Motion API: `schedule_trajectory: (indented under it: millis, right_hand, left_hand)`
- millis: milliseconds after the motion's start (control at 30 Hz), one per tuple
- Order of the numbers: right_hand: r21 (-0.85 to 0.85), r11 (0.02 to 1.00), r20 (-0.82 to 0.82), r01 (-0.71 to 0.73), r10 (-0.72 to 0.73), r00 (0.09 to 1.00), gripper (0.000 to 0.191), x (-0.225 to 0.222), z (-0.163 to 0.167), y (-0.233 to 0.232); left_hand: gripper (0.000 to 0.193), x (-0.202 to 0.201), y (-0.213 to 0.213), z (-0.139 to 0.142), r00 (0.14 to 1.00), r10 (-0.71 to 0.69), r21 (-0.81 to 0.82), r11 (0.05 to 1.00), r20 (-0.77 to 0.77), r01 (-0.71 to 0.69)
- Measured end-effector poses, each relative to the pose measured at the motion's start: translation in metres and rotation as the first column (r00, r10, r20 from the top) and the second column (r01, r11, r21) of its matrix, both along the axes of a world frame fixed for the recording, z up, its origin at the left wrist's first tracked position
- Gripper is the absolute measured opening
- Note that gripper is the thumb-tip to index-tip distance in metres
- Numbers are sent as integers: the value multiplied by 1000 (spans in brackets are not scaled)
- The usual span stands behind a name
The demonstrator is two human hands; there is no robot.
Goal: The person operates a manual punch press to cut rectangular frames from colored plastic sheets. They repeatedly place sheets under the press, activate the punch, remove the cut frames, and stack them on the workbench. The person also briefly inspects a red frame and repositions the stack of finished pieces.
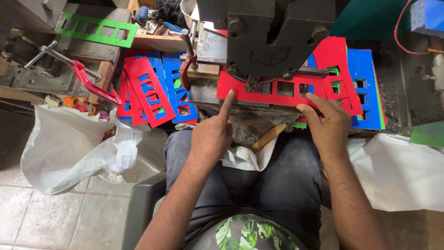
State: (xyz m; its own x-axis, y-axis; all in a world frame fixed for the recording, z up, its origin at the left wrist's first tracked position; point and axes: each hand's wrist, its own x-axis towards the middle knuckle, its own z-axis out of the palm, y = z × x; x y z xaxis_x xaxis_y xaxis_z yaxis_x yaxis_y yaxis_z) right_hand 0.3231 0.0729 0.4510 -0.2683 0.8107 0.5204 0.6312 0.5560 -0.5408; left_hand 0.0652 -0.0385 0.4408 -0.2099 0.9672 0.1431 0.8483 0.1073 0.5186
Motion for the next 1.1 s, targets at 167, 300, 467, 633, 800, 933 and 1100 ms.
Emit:
schedule_trajectory:
  millis: [167,300,467,633,800,933,1100]
  right_hand:
    - [-23,1000,-24,7,-7,1000,35,2,-2,0]
    - [-10,1000,-34,-6,5,999,34,3,-5,0]
    - [-33,999,-29,-12,11,1000,35,7,-8,3]
    - [-11,999,38,-30,30,999,31,11,-10,7]
    - [6,999,99,-44,43,994,30,14,-12,9]
    - [22,999,149,-36,32,988,31,15,-9,11]
    - [-26,998,159,-65,68,985,33,15,1,13]
  left_hand:
    - [88,2,-1,-2,1000,9,20,1000,19,-10]
    - [91,3,-1,-5,999,8,32,999,42,-10]
    - [91,4,0,-8,999,17,37,999,47,-19]
    - [89,2,1,-9,999,13,89,996,29,-16]
    - [87,1,-1,-8,999,12,109,994,36,-16]
    - [86,1,-1,-7,999,16,107,994,36,-20]
    - [88,3,-1,-7,999,26,72,997,37,-28]
